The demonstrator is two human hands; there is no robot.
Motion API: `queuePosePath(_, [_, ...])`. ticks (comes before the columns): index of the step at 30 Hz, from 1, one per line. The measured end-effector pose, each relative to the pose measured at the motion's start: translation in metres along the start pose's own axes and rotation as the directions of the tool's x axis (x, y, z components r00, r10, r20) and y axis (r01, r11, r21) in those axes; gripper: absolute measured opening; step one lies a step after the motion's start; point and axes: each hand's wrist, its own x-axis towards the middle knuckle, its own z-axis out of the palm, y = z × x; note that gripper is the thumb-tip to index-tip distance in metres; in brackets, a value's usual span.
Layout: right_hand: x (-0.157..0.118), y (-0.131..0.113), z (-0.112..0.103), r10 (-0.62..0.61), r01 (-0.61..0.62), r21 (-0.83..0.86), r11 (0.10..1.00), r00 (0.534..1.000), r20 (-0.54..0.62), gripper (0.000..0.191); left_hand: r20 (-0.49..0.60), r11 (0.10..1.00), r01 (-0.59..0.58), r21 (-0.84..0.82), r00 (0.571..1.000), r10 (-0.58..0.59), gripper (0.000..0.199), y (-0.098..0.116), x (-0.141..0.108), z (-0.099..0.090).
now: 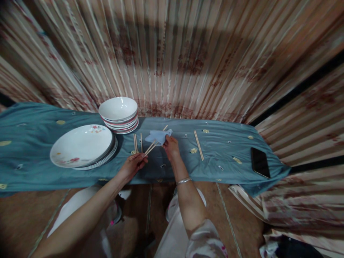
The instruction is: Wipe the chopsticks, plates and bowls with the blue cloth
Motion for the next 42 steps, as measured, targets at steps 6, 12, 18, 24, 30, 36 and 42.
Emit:
queuePosePath(6, [-0.002,-0.002,0.002,0.048,-0.051,0.152,0.987,0.999,0.017,0.011,-0.007,0.998,0.038,-0.053,0.999,-0.039,0.035,0.004,-0.003,0.003])
queuePosePath(12, [-0.001,-0.008,0.001,0.067,-0.067,0.182,0.981,0.998,0.003,0.016,0.019,0.999,0.01,-0.033,1.0,-0.009,0.032,0.003,-0.003,0.002])
queuePosePath(18, [-0.002,0.003,-0.003,0.071,-0.073,0.001,0.997,0.979,0.191,0.016,-0.006,0.999,0.011,-0.034,1.0,-0.011,0.032,0.004,-0.002,0.002])
queuePosePath(24, [-0.005,0.006,-0.002,0.013,-0.002,-0.055,0.998,0.977,0.213,0.029,0.02,0.999,-0.004,0.048,1.0,0.003,0.036,0.0,-0.002,0.003])
queuePosePath(30, [-0.004,0.005,-0.003,-0.015,0.03,-0.08,0.996,0.982,0.19,0.033,0.018,0.996,-0.031,0.078,0.999,0.03,0.039,-0.003,-0.001,0.003])
queuePosePath(36, [-0.012,0.014,0.003,0.041,-0.006,-0.169,0.986,0.978,0.204,0.035,-0.011,0.998,-0.038,0.054,0.999,0.039,0.032,0.001,0.0,0.001])
queuePosePath(42, [-0.025,0.033,0.014,0.104,-0.039,-0.26,0.965,0.964,0.243,0.033,-0.097,0.998,-0.056,0.019,0.994,0.057,0.021,0.003,0.004,0.002])
